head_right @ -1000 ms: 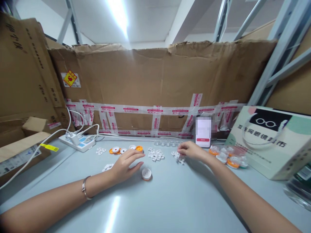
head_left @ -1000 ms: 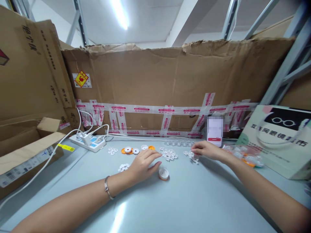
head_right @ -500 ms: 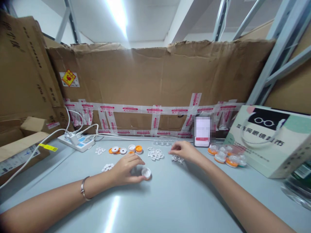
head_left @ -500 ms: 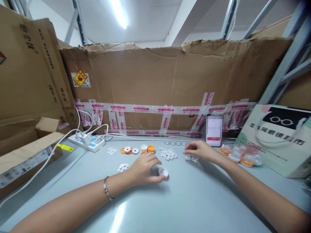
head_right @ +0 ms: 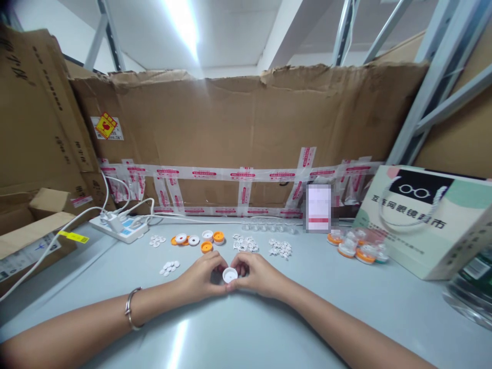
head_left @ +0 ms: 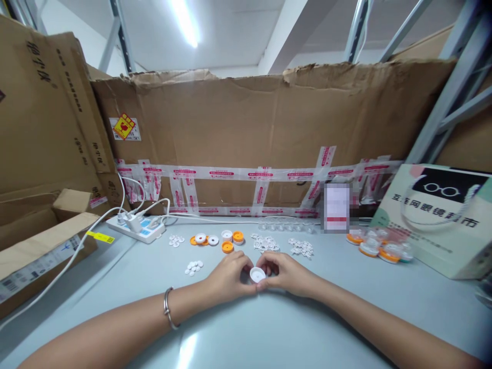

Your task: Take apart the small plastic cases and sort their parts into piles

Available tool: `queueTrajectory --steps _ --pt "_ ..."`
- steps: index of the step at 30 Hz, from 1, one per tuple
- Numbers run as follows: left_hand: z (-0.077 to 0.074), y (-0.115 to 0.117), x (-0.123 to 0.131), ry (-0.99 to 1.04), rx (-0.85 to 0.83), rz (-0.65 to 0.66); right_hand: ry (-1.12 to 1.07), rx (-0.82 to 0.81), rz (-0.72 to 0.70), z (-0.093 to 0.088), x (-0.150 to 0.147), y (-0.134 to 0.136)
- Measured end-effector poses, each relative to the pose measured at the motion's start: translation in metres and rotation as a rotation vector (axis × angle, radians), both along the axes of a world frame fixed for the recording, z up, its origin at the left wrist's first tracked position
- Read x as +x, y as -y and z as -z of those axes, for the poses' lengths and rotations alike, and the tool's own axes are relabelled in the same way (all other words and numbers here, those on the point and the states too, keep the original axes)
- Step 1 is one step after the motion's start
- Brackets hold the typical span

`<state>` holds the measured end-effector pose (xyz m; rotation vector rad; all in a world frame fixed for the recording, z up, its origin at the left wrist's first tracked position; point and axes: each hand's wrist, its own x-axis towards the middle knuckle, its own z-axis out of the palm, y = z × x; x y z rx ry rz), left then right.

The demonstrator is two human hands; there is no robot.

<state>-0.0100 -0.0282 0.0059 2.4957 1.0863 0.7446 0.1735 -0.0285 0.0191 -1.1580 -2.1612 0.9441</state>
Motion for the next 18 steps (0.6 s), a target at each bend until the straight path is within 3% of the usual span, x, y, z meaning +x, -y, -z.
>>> queueTrajectory --steps 6,11,15,18 --pt "0.001 -0.001 0.0 0.049 -0.005 0.009 -0.034 0.018 0.028 -0.01 0.004 -0.002" --pt "-0.002 0.0 -0.002 0.071 0.012 0.009 -0.072 0.066 0.091 -0.007 0.008 -0.008" --pt "-0.009 -0.004 -0.006 0.124 0.17 -0.018 -0.104 0.079 0.176 -0.001 0.007 -0.012" --pt "-0.01 -0.01 -0.009 0.108 0.344 0.045 -0.13 0.1 0.184 0.003 0.004 -0.011"
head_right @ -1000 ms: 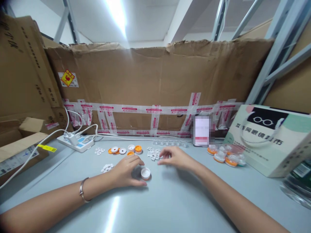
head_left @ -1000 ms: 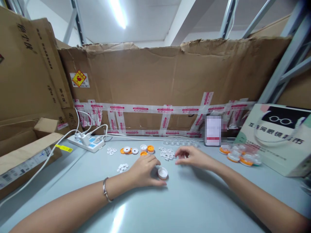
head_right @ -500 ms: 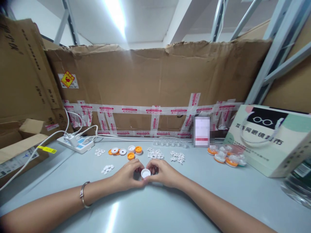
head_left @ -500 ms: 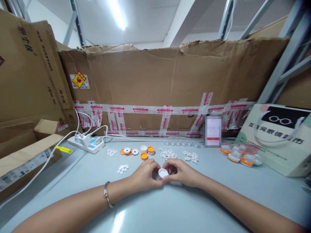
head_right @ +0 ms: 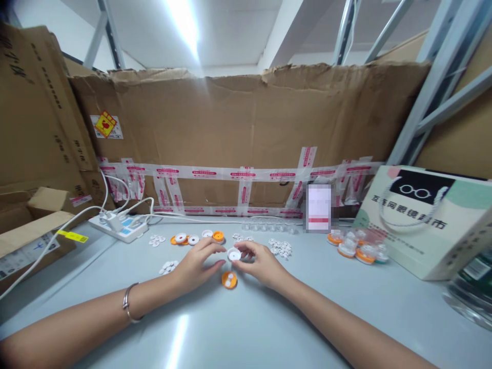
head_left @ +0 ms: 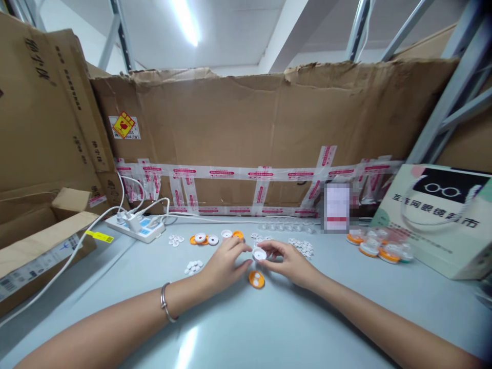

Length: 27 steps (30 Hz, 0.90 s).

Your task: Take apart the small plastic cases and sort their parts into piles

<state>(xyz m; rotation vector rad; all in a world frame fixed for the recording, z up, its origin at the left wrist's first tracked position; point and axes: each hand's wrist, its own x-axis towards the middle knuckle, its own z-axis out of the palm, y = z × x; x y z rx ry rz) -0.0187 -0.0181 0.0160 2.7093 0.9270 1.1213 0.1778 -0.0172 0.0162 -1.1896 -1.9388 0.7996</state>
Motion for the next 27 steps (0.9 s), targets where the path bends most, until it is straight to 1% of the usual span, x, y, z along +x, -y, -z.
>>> queueTrajectory --steps 2,4,7,9,11,13,15,18,21,24,27 --pt "0.002 -0.004 -0.001 -0.068 0.112 0.047 -0.032 -0.003 -0.039 0.002 -0.003 0.001" --pt "0.003 -0.007 -0.001 -0.137 0.199 0.066 -0.065 -0.018 -0.064 0.003 -0.005 0.002" --pt "0.003 -0.013 -0.004 -0.198 0.268 0.021 -0.096 -0.034 -0.036 0.003 -0.005 0.002" --pt "0.003 -0.018 -0.007 -0.235 0.251 -0.048 -0.101 -0.032 -0.005 0.001 -0.002 0.001" --pt "0.002 -0.023 -0.011 -0.274 0.199 -0.124 -0.08 -0.016 0.014 -0.001 0.001 0.0" --pt "0.002 -0.027 -0.013 -0.313 0.145 -0.181 -0.038 -0.004 0.015 -0.004 0.003 0.0" --pt "0.003 -0.029 -0.014 -0.342 0.113 -0.212 0.009 -0.006 -0.004 -0.007 0.004 0.002" --pt "0.004 -0.031 -0.014 -0.366 0.098 -0.238 0.093 -0.047 -0.06 -0.011 0.004 0.006" --pt "0.004 -0.032 -0.015 -0.378 0.091 -0.264 0.164 -0.082 -0.162 -0.012 0.005 0.01" --pt "0.003 -0.031 -0.016 -0.372 0.068 -0.274 0.221 -0.07 -0.27 -0.011 0.009 0.013" --pt "0.0 -0.025 -0.013 -0.34 0.044 -0.266 0.276 -0.059 -0.328 -0.01 0.011 0.013"
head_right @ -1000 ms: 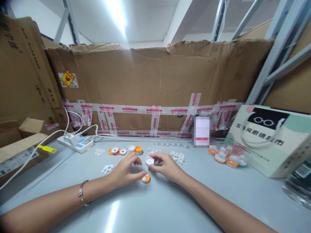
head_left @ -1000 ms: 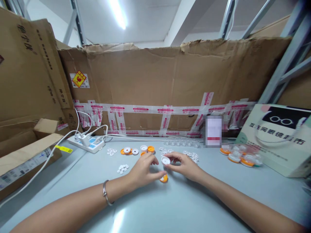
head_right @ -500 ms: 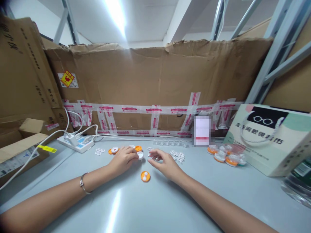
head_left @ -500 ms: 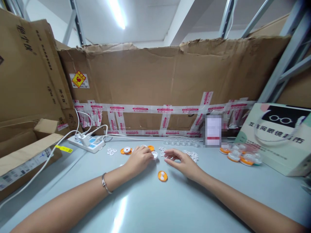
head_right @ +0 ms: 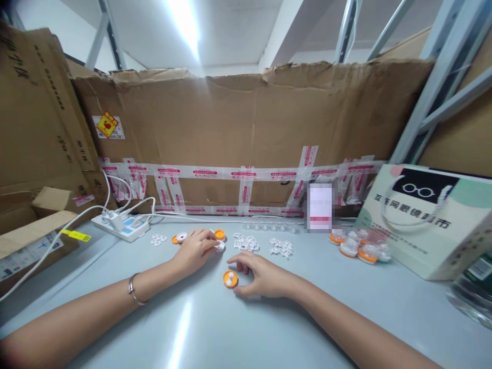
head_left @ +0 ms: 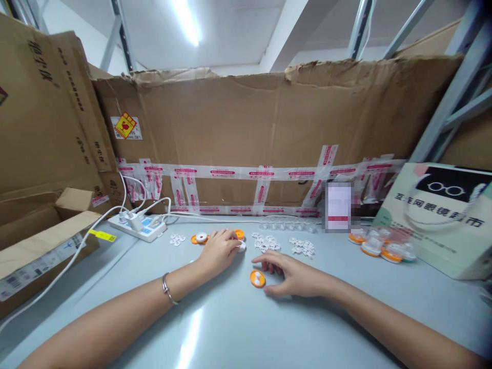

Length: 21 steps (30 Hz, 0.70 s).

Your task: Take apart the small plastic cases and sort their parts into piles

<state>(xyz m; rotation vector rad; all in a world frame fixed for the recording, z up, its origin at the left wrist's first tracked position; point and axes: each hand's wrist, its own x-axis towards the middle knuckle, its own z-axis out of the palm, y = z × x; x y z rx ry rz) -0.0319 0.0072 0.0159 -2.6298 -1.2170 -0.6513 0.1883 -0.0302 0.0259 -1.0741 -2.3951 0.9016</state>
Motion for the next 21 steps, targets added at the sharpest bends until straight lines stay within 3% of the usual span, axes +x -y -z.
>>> queueTrajectory --steps 6,12,16,21 --pt "-0.005 0.019 0.012 0.055 -0.083 0.13 -0.013 0.06 0.065 0.011 -0.009 -0.004" --pt "-0.011 0.024 0.015 0.13 -0.365 0.188 -0.068 0.122 0.152 0.017 -0.016 -0.003" --pt "-0.014 0.026 0.015 0.122 -0.55 0.162 -0.062 0.105 0.166 0.015 -0.018 0.001" --pt "-0.015 0.029 0.019 0.121 -0.626 0.067 -0.072 0.057 0.222 0.015 -0.023 0.002"
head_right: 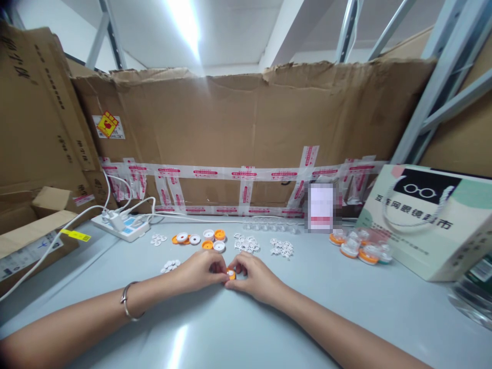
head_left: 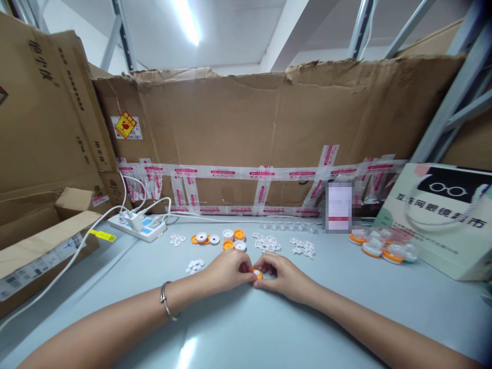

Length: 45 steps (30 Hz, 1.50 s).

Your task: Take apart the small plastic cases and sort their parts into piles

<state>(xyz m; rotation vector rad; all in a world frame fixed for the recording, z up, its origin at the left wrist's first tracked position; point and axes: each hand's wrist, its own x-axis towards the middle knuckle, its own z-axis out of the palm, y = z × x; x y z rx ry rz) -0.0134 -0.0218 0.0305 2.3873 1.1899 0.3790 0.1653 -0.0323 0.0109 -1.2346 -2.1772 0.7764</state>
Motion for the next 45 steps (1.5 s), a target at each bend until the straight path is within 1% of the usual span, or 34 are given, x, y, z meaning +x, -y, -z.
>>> queueTrajectory --steps 5,12,16,21,25,28,32,35,37,39,45 --pt "0.001 -0.002 0.0 -0.063 -0.02 -0.051 -0.023 -0.014 0.05 0.003 -0.006 0.002" --pt "-0.006 0.001 0.002 -0.196 0.057 -0.088 -0.031 0.035 0.074 0.009 -0.011 0.003" --pt "-0.012 0.007 0.005 -0.27 0.136 -0.065 -0.026 0.068 0.071 0.01 -0.012 0.002" --pt "-0.016 0.013 0.01 -0.454 0.273 -0.021 -0.016 0.072 0.07 0.009 -0.013 0.003" --pt "-0.017 0.012 0.01 -0.447 0.306 0.038 -0.024 0.069 0.067 0.01 -0.012 0.004" --pt "-0.026 0.006 0.005 -0.405 0.286 0.011 -0.029 0.052 0.072 0.008 -0.011 0.005" --pt "-0.049 -0.005 -0.013 -0.464 0.237 -0.096 -0.017 0.033 0.078 0.005 -0.01 0.005" --pt "-0.062 -0.013 -0.031 -0.565 0.186 -0.059 -0.014 0.019 0.081 0.004 -0.01 0.006" --pt "-0.065 -0.017 -0.04 -0.634 0.166 -0.034 -0.011 0.017 0.083 0.004 -0.01 0.007" --pt "-0.065 -0.019 -0.045 -0.695 0.148 -0.041 -0.011 0.016 0.081 0.004 -0.009 0.007" --pt "-0.065 -0.019 -0.043 -0.853 0.085 -0.064 0.001 0.026 0.073 0.003 -0.01 0.007"
